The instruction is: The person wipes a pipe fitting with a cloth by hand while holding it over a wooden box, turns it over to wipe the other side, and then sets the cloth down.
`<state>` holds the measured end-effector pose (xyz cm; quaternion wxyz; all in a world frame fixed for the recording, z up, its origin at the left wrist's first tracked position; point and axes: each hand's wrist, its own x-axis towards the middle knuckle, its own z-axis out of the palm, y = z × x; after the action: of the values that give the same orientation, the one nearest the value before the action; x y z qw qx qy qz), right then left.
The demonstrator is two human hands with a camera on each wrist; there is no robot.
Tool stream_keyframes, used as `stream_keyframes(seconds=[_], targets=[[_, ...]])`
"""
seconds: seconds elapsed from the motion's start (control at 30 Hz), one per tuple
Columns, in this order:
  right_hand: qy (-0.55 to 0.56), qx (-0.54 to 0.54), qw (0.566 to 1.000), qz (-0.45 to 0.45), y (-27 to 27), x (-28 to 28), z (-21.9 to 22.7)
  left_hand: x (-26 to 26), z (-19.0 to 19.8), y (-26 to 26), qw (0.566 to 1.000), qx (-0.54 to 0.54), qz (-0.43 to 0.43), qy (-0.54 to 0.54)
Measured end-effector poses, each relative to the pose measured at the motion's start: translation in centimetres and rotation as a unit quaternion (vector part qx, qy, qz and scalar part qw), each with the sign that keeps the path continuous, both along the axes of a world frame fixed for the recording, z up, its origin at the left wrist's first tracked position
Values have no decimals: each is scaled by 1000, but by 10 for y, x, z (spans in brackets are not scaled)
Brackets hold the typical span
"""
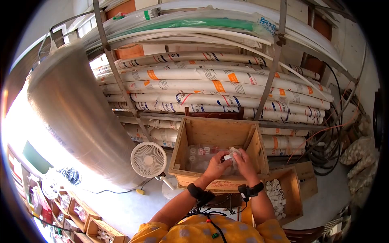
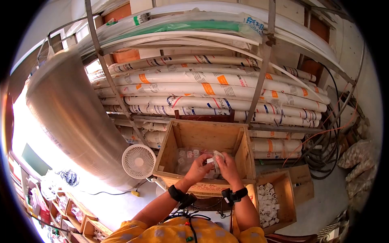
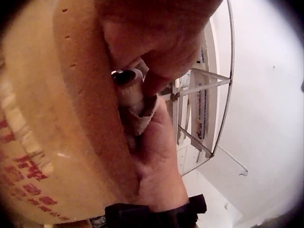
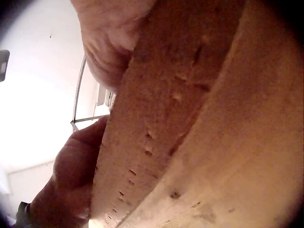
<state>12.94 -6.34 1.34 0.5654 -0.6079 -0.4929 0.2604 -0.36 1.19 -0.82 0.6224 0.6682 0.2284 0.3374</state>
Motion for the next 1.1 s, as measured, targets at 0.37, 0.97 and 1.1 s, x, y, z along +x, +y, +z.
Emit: stream_keyframes(seconds=[0.37, 0.97, 1.1], targets=[[-27, -25, 999, -36, 6, 11, -24, 5, -14, 3, 998, 52, 10, 33], [-54, -57, 997, -9, 0, 4, -1, 4, -1, 3, 994, 48, -4, 97], [-16, -32, 998, -60, 7, 6, -21, 4, -11, 5, 997, 50, -2, 66]])
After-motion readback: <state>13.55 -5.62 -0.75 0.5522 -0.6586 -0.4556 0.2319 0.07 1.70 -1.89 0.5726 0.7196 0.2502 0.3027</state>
